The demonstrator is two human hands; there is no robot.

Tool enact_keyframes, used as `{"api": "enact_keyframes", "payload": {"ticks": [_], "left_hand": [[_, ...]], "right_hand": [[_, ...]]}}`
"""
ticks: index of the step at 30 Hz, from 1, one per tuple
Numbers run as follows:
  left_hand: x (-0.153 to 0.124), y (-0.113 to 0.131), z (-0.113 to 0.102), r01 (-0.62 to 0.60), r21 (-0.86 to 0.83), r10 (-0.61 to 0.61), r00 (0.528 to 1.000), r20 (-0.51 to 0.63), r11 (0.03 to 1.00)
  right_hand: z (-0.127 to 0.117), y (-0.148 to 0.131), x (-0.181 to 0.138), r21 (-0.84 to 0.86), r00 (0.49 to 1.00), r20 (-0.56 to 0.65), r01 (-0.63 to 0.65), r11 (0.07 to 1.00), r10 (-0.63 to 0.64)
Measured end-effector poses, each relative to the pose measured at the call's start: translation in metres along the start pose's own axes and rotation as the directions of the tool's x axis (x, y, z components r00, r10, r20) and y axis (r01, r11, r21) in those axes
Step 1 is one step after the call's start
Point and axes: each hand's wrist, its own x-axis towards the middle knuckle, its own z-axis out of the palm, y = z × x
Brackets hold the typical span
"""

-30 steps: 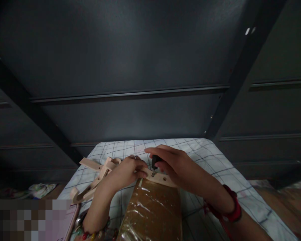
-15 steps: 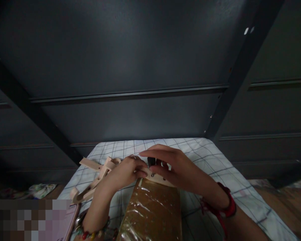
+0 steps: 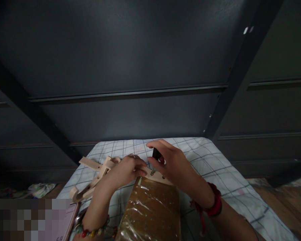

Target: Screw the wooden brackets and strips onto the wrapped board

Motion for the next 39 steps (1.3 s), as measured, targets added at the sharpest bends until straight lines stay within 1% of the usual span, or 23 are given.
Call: {"api": "enact_keyframes", "payload": {"ticks": [2,4,5,7,10,13,15,16,18,20,23,25,26,29,33,36,38,39], "left_hand": [[0.000,0.000,-0.001,-0.003,-0.011,0.003,1.000,0.006,1.000],[0.000,0.001,-0.002,0.012,-0.024,-0.012,1.000,0.018,1.000],[0.000,0.001,-0.002,0.023,-0.030,-0.022,0.999,0.027,0.999],[-0.001,0.002,-0.003,0.038,-0.037,-0.037,0.999,0.040,0.999],[-0.001,0.002,-0.004,0.033,-0.021,-0.033,0.999,0.028,0.999],[-0.001,0.002,-0.002,0.026,-0.009,-0.026,1.000,0.010,1.000],[-0.001,0.001,-0.002,0.025,-0.009,-0.025,1.000,0.018,1.000],[-0.001,0.001,-0.002,0.026,-0.011,-0.026,0.999,0.023,1.000],[-0.001,0.002,-0.002,0.018,-0.013,-0.018,0.999,0.032,1.000],[-0.002,0.003,-0.003,0.009,-0.011,-0.009,0.999,0.031,1.000],[-0.002,0.003,-0.004,0.019,-0.015,-0.018,0.999,0.049,1.000],[-0.002,0.002,-0.004,0.032,-0.027,-0.031,0.998,0.060,0.999],[-0.002,0.002,-0.003,0.035,-0.029,-0.033,0.998,0.061,0.999],[-0.001,0.000,-0.002,0.032,-0.006,-0.032,0.998,0.051,0.999],[-0.001,0.002,-0.001,0.002,0.047,-0.003,1.000,0.024,0.999],[0.000,0.005,0.000,-0.004,0.096,0.003,1.000,0.014,0.995],[0.000,0.007,0.000,0.006,0.113,-0.006,1.000,0.001,0.994],[0.000,0.008,-0.001,0.009,0.113,-0.009,1.000,-0.005,0.994]], "right_hand": [[-0.007,0.001,0.000,0.082,0.994,0.104,0.005,0.997,-0.014],[-0.017,0.004,-0.001,0.140,0.975,0.219,0.012,0.990,-0.043],[-0.022,0.005,-0.001,0.143,0.964,0.258,0.021,0.990,-0.058],[-0.029,0.007,-0.002,0.104,0.956,0.281,0.054,0.993,-0.081],[-0.028,0.007,-0.002,0.013,0.971,0.218,0.102,0.995,-0.102],[-0.016,0.001,-0.002,-0.091,0.995,0.062,0.082,0.992,-0.077],[-0.008,-0.002,-0.003,-0.140,0.998,-0.035,0.052,0.989,-0.058],[-0.004,-0.003,-0.003,-0.137,0.996,-0.061,0.050,0.989,-0.059],[-0.001,-0.004,-0.004,-0.086,0.995,-0.062,0.073,0.994,-0.079],[-0.003,-0.003,-0.004,-0.010,0.994,-0.017,0.112,0.994,-0.112],[-0.013,0.001,-0.005,0.066,0.978,0.131,0.154,0.986,-0.161],[-0.021,0.004,-0.005,0.066,0.961,0.214,0.162,0.985,-0.172],[-0.024,0.006,-0.005,0.052,0.958,0.234,0.160,0.986,-0.168],[-0.028,0.007,-0.005,0.009,0.964,0.214,0.156,0.988,-0.154],[-0.016,0.002,-0.003,-0.053,0.991,0.079,0.112,0.992,-0.108],[-0.005,-0.003,-0.003,-0.085,0.997,-0.013,0.078,0.993,-0.080],[-0.003,-0.006,-0.004,-0.047,0.995,0.006,0.097,0.994,-0.097],[-0.004,-0.007,-0.004,-0.010,0.992,0.048,0.115,0.993,-0.115]]}}
